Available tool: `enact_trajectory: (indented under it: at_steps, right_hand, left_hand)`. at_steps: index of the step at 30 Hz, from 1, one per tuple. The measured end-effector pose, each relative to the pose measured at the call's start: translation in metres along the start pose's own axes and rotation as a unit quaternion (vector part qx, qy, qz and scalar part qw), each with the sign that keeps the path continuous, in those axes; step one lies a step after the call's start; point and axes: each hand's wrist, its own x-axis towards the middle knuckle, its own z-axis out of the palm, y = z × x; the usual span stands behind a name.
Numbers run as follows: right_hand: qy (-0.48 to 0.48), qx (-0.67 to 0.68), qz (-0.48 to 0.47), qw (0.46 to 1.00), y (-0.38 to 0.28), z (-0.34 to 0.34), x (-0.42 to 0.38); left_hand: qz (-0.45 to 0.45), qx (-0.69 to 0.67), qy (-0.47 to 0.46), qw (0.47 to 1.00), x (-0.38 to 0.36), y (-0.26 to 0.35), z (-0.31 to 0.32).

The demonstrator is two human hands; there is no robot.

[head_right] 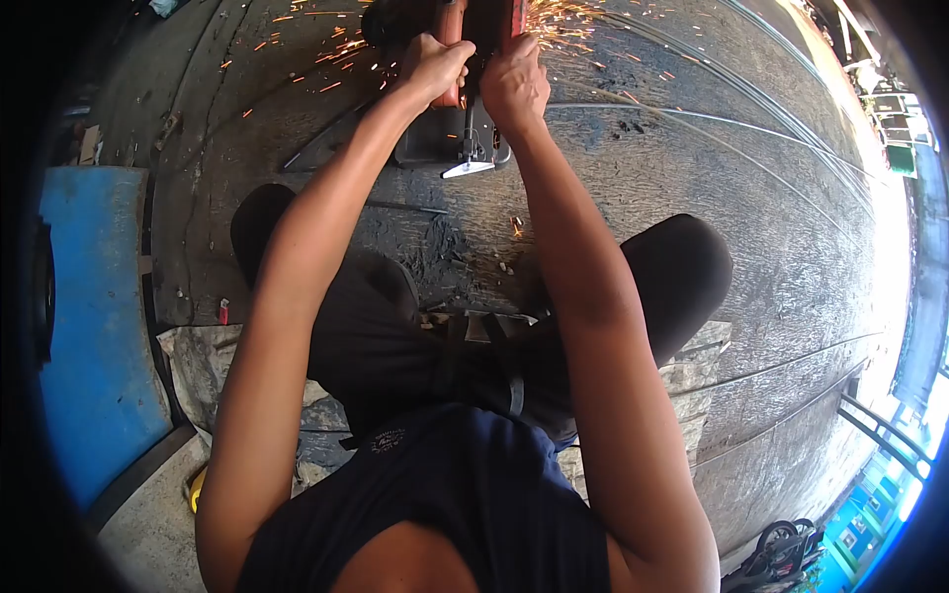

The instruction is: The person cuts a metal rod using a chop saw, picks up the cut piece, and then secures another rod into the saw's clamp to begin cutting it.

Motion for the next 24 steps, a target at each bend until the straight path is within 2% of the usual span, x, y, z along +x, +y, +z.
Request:
enact_trajectory:
  at_steps: [13, 19, 22, 24]
  right_hand:
    - [-0.016, -0.006, 0.014, 1.0, 0.002, 0.001, -0.002]
    - [-0.027, -0.001, 0.027, 0.999, 0.007, 0.006, -0.018]
    - [-0.022, 0.004, 0.032, 0.999, 0.013, 0.011, -0.024]
    - [-0.02, 0.008, 0.027, 0.999, 0.008, 0.009, -0.021]
  left_hand:
    - [0.004, 0.014, -0.005, 1.0, -0.004, 0.001, 0.0]
    - [-0.016, 0.016, -0.005, 1.0, -0.011, -0.024, 0.008]
    - [0.006, -0.012, -0.007, 1.0, -0.011, -0.04, 0.012]
    - [-0.003, -0.032, 0.005, 0.999, -0.012, -0.033, 0.012]
